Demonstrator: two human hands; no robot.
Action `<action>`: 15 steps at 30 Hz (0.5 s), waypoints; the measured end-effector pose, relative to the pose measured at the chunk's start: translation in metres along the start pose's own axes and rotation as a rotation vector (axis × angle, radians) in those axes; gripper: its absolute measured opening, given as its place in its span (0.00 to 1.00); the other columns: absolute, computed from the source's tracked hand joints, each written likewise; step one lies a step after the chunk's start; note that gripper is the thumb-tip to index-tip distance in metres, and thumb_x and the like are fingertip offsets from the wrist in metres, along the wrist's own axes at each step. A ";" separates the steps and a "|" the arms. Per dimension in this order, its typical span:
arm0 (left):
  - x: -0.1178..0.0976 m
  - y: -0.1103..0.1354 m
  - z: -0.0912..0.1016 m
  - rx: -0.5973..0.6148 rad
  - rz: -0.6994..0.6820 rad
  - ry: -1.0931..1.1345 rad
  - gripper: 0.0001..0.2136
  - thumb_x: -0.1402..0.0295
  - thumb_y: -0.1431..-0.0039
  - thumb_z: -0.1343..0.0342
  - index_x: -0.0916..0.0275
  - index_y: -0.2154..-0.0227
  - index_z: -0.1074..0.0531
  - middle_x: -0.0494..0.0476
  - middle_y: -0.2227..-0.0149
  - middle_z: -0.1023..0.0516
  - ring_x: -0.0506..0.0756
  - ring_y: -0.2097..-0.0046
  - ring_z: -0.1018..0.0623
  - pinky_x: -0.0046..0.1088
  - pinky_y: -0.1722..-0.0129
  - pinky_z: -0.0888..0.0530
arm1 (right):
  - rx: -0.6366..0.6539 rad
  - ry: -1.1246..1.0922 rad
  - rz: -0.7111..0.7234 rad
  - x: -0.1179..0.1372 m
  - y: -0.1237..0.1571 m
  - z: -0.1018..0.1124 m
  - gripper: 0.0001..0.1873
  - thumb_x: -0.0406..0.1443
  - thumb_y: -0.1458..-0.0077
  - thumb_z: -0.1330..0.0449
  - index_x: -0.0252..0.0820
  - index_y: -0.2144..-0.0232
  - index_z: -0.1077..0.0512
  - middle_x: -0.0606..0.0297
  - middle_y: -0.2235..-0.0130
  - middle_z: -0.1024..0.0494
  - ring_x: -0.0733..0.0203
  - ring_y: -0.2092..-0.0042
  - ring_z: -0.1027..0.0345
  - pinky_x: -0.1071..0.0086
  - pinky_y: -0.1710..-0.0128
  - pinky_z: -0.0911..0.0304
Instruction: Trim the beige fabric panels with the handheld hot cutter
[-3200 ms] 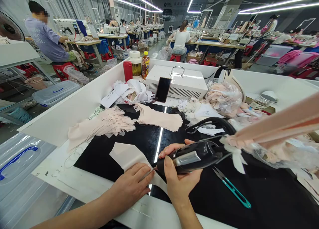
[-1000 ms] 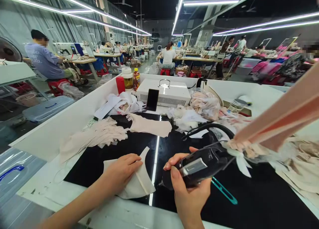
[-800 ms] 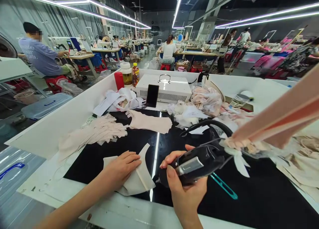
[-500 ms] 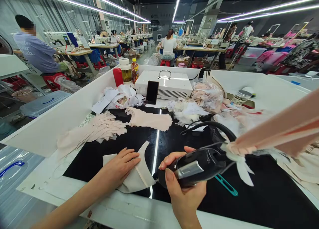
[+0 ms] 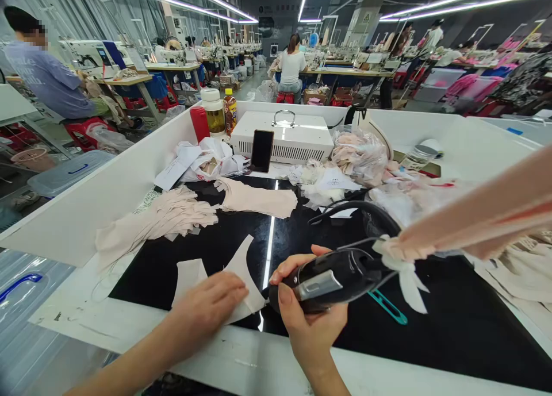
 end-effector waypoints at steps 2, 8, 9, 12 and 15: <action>-0.015 -0.002 -0.006 0.032 -0.093 0.068 0.10 0.79 0.24 0.52 0.68 0.51 0.25 0.61 0.55 0.18 0.55 0.52 0.19 0.31 0.46 0.19 | 0.001 0.011 -0.001 0.000 0.000 0.001 0.25 0.36 0.40 0.28 0.51 0.44 0.31 0.70 0.66 0.22 0.60 0.69 0.26 0.61 0.68 0.24; -0.023 -0.005 -0.028 0.030 -0.151 0.022 0.12 0.78 0.23 0.52 0.70 0.49 0.24 0.63 0.53 0.17 0.55 0.49 0.18 0.31 0.45 0.19 | 0.010 0.021 0.003 0.000 -0.001 -0.002 0.25 0.35 0.41 0.28 0.50 0.45 0.30 0.70 0.66 0.22 0.60 0.69 0.27 0.62 0.68 0.25; -0.021 -0.005 -0.029 0.025 -0.139 0.027 0.12 0.77 0.22 0.53 0.70 0.47 0.25 0.63 0.52 0.17 0.55 0.48 0.18 0.31 0.44 0.19 | 0.014 0.016 0.005 0.000 -0.001 -0.002 0.25 0.35 0.41 0.28 0.50 0.45 0.31 0.70 0.66 0.22 0.60 0.69 0.27 0.62 0.68 0.26; -0.013 -0.004 -0.028 0.020 -0.082 0.062 0.13 0.75 0.21 0.54 0.70 0.45 0.26 0.62 0.51 0.17 0.56 0.48 0.19 0.33 0.43 0.19 | 0.018 0.011 0.003 0.000 0.000 -0.002 0.25 0.34 0.41 0.28 0.50 0.44 0.31 0.70 0.66 0.22 0.60 0.69 0.26 0.62 0.68 0.25; -0.009 -0.004 -0.025 0.026 -0.029 0.095 0.11 0.76 0.22 0.52 0.68 0.46 0.25 0.61 0.50 0.18 0.56 0.47 0.19 0.35 0.42 0.20 | 0.016 0.019 0.006 0.000 0.001 -0.001 0.25 0.34 0.41 0.28 0.50 0.44 0.31 0.70 0.65 0.23 0.60 0.69 0.26 0.61 0.68 0.25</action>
Point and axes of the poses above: each hand's wrist, its own y-axis away from the middle knuckle, its own z-axis out of the back of the hand, x = y × z, the point moved 2 cm from there along -y, towards the middle knuckle
